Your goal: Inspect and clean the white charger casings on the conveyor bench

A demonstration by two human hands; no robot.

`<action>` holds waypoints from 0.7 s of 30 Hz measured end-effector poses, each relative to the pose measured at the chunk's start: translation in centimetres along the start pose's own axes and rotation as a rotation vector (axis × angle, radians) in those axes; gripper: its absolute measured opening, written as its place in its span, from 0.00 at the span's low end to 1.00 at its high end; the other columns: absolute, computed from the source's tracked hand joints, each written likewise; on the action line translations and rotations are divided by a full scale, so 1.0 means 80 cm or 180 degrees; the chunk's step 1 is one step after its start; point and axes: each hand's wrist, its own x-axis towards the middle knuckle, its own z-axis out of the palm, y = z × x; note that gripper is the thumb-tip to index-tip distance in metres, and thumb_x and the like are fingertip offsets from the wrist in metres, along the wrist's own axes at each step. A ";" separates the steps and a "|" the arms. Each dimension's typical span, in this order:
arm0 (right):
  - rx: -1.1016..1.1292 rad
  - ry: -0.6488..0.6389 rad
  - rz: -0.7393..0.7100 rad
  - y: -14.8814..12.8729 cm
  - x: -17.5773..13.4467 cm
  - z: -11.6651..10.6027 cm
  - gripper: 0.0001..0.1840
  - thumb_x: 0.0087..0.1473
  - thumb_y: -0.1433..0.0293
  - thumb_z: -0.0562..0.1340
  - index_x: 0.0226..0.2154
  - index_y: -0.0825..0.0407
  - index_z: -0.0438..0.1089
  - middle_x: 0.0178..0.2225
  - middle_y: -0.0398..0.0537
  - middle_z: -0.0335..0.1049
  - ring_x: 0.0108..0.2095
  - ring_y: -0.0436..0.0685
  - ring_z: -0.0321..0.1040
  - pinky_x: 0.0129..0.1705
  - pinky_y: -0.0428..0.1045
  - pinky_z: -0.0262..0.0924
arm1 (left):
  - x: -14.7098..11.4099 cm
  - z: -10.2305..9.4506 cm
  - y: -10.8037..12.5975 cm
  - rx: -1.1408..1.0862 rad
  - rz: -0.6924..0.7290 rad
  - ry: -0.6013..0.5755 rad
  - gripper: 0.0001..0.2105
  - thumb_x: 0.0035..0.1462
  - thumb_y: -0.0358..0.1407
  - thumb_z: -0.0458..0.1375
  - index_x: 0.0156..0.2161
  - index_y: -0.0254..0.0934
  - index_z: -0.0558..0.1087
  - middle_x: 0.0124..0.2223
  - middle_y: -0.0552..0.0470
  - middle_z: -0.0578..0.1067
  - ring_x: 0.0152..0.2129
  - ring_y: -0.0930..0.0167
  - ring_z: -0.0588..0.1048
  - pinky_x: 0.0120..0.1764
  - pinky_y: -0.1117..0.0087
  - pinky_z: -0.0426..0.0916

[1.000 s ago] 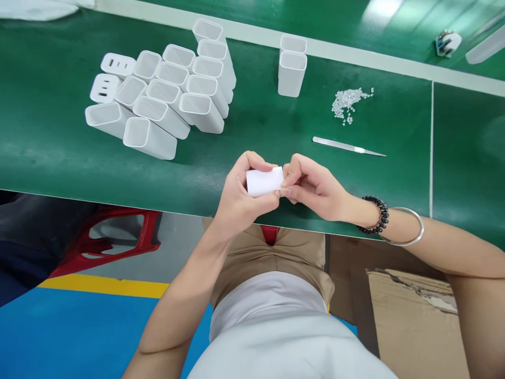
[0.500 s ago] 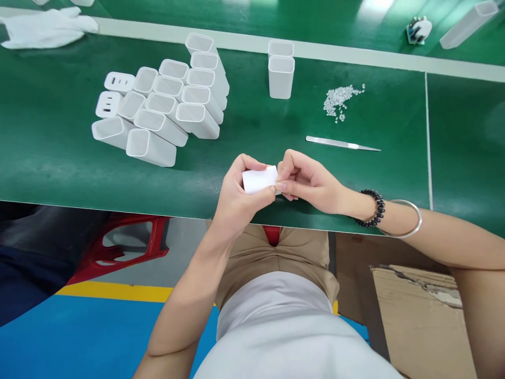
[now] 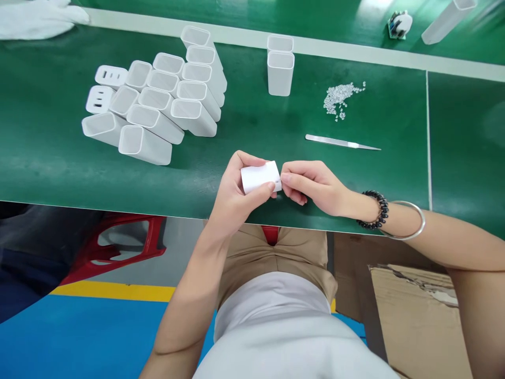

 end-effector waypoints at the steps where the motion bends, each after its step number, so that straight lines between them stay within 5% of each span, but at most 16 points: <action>1: 0.0007 -0.0009 0.0007 0.002 0.000 0.000 0.20 0.69 0.63 0.56 0.26 0.55 0.63 0.22 0.38 0.59 0.21 0.43 0.55 0.22 0.42 0.48 | 0.000 0.000 0.000 -0.0014 -0.0020 0.0002 0.16 0.51 0.37 0.69 0.42 0.40 0.67 0.37 0.54 0.74 0.27 0.73 0.75 0.28 0.76 0.69; 8: -0.0375 -0.0029 -0.0154 -0.009 -0.003 -0.002 0.17 0.62 0.58 0.65 0.39 0.52 0.61 0.28 0.38 0.60 0.26 0.45 0.56 0.28 0.42 0.54 | -0.013 -0.003 0.008 -0.0784 -0.0641 -0.0323 0.21 0.46 0.35 0.73 0.42 0.40 0.68 0.31 0.57 0.72 0.22 0.77 0.70 0.25 0.78 0.64; 11: -0.1030 0.0154 -0.0318 -0.024 -0.029 0.018 0.29 0.57 0.57 0.70 0.51 0.51 0.58 0.36 0.42 0.62 0.33 0.49 0.60 0.34 0.45 0.61 | -0.053 -0.003 0.008 -0.1277 -0.1063 -0.0650 0.23 0.44 0.45 0.74 0.41 0.39 0.71 0.36 0.53 0.72 0.24 0.77 0.69 0.24 0.78 0.62; 14: -0.1344 -0.0126 -0.0395 -0.008 -0.070 0.062 0.31 0.57 0.54 0.68 0.55 0.51 0.60 0.44 0.51 0.62 0.43 0.55 0.63 0.46 0.52 0.68 | -0.105 -0.001 -0.001 -0.1518 -0.1654 -0.0985 0.25 0.45 0.54 0.70 0.39 0.35 0.75 0.33 0.50 0.73 0.25 0.73 0.70 0.27 0.74 0.63; 16: -0.1397 -0.0179 -0.0406 0.026 -0.095 0.095 0.35 0.57 0.51 0.67 0.58 0.52 0.60 0.46 0.55 0.60 0.47 0.60 0.63 0.49 0.55 0.69 | -0.130 0.002 -0.014 -0.1489 -0.2178 -0.0589 0.21 0.51 0.52 0.66 0.35 0.33 0.77 0.32 0.48 0.74 0.26 0.72 0.71 0.28 0.73 0.65; 18: -0.1388 0.0025 -0.0262 0.068 -0.108 0.124 0.39 0.53 0.49 0.69 0.58 0.51 0.60 0.47 0.56 0.59 0.49 0.62 0.64 0.50 0.57 0.70 | -0.138 0.006 -0.034 -0.1439 -0.2575 0.0319 0.17 0.51 0.48 0.64 0.29 0.32 0.76 0.29 0.50 0.74 0.24 0.73 0.70 0.27 0.74 0.65; 21: -0.1293 0.0540 -0.0088 0.117 -0.104 0.150 0.38 0.55 0.49 0.68 0.60 0.50 0.60 0.50 0.57 0.61 0.52 0.62 0.66 0.53 0.58 0.69 | -0.123 0.010 -0.064 -0.1354 -0.2594 0.1169 0.14 0.44 0.45 0.63 0.24 0.33 0.73 0.24 0.51 0.73 0.20 0.73 0.68 0.23 0.73 0.62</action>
